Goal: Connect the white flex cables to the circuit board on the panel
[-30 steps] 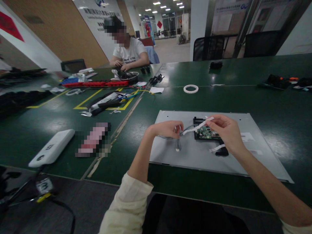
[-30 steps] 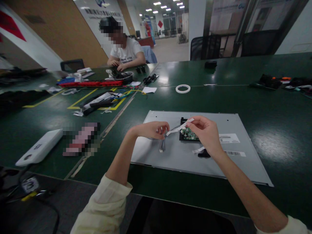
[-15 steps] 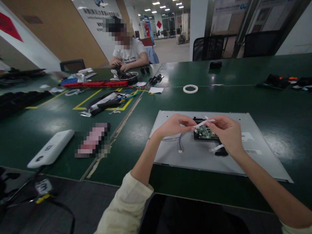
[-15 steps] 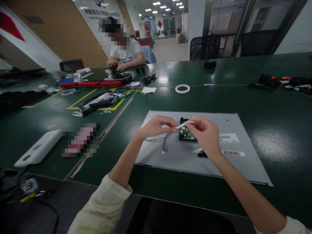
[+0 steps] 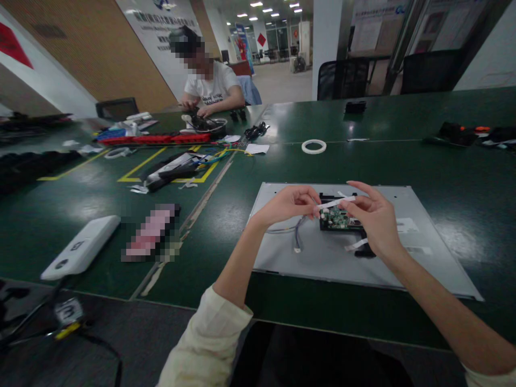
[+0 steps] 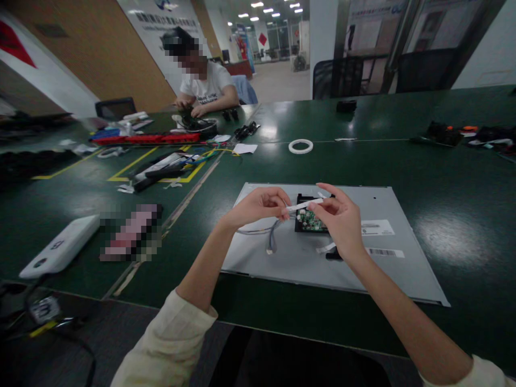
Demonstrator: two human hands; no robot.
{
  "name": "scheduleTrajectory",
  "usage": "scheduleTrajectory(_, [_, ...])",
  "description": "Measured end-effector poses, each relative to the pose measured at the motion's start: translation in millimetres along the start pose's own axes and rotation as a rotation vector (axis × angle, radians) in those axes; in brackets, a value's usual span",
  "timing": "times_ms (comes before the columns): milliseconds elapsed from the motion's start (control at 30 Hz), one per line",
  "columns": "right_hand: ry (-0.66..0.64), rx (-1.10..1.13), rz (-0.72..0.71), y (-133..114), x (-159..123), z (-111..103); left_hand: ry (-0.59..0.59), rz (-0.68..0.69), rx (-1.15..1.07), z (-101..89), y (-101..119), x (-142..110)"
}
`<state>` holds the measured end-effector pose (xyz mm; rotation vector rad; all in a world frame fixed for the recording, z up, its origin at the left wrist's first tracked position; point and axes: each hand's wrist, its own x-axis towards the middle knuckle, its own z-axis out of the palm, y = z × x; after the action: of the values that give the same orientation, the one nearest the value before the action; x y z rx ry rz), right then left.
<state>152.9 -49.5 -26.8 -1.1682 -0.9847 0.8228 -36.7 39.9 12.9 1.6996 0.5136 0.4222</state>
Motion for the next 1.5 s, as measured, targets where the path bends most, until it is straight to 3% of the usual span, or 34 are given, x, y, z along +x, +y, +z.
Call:
scheduleTrajectory(333, [-0.042, -0.206, -0.033, 5.7, -0.9, -2.8, 0.187, -0.226, 0.141, -14.0, -8.1, 1.8])
scheduleTrajectory(467, [-0.111, -0.31, -0.096, 7.3, -1.5, -4.3, 0.231, -0.234, 0.153, -15.9, -8.9, 1.4])
scheduleTrajectory(633, [-0.203, -0.586, -0.301, 4.7, -4.3, -4.3, 0.281, -0.191, 0.165, -17.8, -14.3, 2.6])
scheduleTrajectory(800, [-0.29, -0.586, -0.329, 6.9, -7.6, -0.1, 0.404, -0.187, 0.006, -16.7, -15.1, 5.1])
scheduleTrajectory(1000, [-0.222, -0.527, -0.317, 12.2, -12.4, 2.4, 0.281, -0.235, -0.39, -11.5, -2.7, 4.4])
scheduleTrajectory(1133, [-0.154, -0.512, -0.35, 11.4, -13.5, 3.1, 0.151, -0.284, -0.489, -9.2, -2.1, 3.7])
scheduleTrajectory(1233, [-0.154, -0.526, -0.377, 10.7, -13.5, 3.7, 0.15, -0.324, -0.412, -6.1, -7.7, 6.1])
scheduleTrajectory(1400, [-0.233, -0.536, -0.438, 10.4, -14.4, 3.7, 0.28, -0.322, -0.134, -3.9, -20.3, 10.7])
scheduleTrajectory(1500, [-0.233, -0.579, -0.531, 10.4, -14.6, 3.9, 0.299, -0.334, -0.052, -5.2, -24.8, 11.3])
